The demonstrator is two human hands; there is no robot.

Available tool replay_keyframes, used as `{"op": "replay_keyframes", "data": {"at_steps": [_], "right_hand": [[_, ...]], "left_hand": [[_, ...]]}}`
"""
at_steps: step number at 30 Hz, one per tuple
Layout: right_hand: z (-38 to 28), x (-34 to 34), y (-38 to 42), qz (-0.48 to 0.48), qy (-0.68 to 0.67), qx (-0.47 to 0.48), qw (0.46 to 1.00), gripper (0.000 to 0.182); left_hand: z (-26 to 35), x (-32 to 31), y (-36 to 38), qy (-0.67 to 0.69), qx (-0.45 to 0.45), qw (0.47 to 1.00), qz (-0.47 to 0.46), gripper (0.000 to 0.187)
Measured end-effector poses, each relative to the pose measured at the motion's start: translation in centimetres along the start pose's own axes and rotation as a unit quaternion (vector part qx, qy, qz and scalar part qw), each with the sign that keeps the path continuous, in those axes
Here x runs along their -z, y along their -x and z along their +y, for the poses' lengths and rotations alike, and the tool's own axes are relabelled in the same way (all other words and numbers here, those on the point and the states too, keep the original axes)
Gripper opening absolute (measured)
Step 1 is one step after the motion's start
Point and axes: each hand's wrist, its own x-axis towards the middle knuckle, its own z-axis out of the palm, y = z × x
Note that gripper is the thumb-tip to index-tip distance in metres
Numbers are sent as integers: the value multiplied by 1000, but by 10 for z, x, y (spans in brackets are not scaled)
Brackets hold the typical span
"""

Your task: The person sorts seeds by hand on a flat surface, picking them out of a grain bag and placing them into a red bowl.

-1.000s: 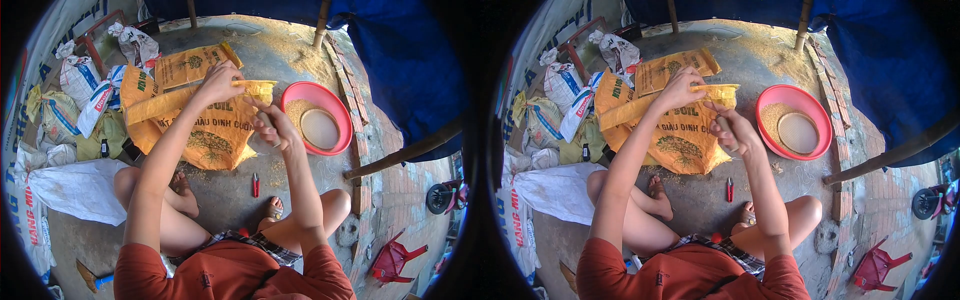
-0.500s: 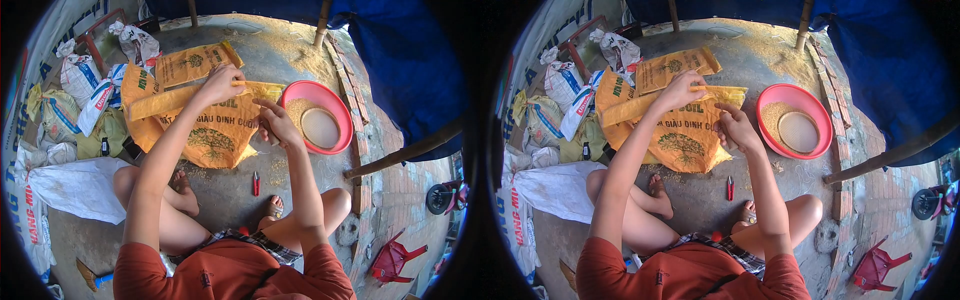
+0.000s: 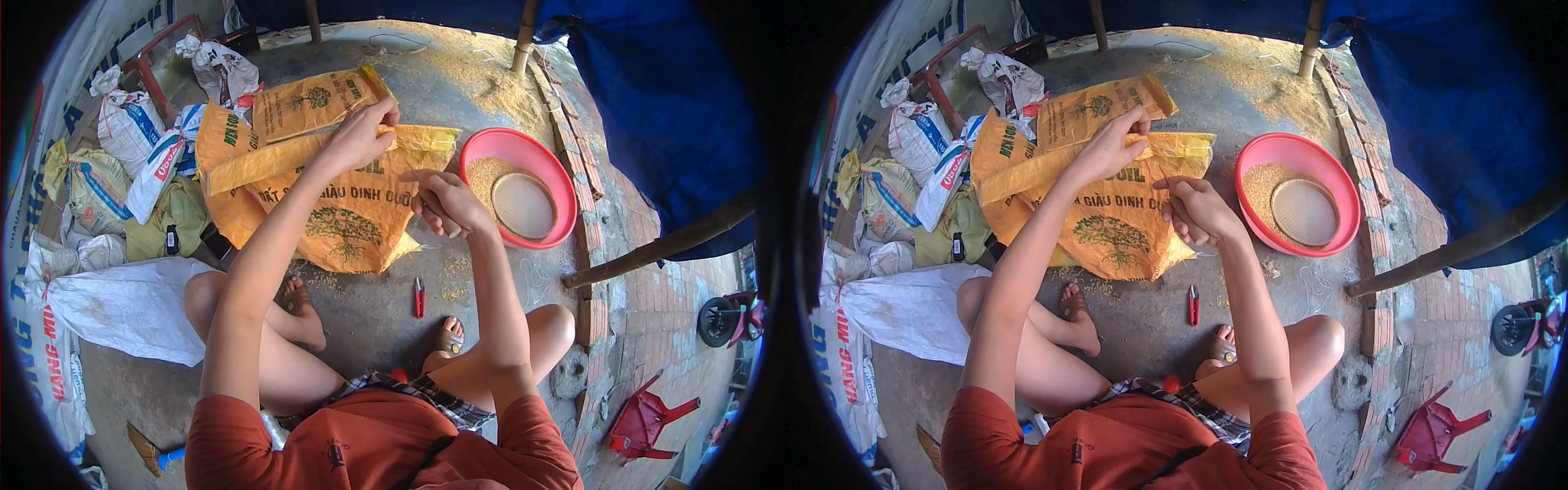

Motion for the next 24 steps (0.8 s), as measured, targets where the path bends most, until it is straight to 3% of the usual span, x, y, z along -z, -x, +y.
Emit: {"op": "replay_keyframes", "data": {"at_steps": [3, 5, 6, 8, 9, 13, 19, 24], "right_hand": [[11, 6, -9, -30, -5, -6, 1000, 35], [15, 6, -13, -14, -62, 125, 990, 23], [18, 8, -17, -14, -61, 125, 990, 23], [22, 11, -24, 236, 81, 214, 945, 17], [21, 11, -23, 267, 57, 206, 940, 16], [33, 19, -32, 283, 103, 214, 929, 16], [39, 19, -36, 295, 114, 211, 925, 15], [36, 13, -35, 278, 112, 208, 931, 15]], "left_hand": [[-1, -1, -1, 16, -18, 1000, 15, 15], [3, 1, 1, -33, -23, 999, 24, 13], [5, 2, 2, -81, -29, 996, 33, 10], [2, -8, 3, -115, -72, 988, 68, 9], [5, -13, 4, -149, -115, 977, 102, 8], [15, -32, 11, -183, -155, 965, 108, 13], [13, -41, 11, -228, -142, 952, 144, 22], [9, -42, 11, -203, -154, 954, 159, 16]]}}
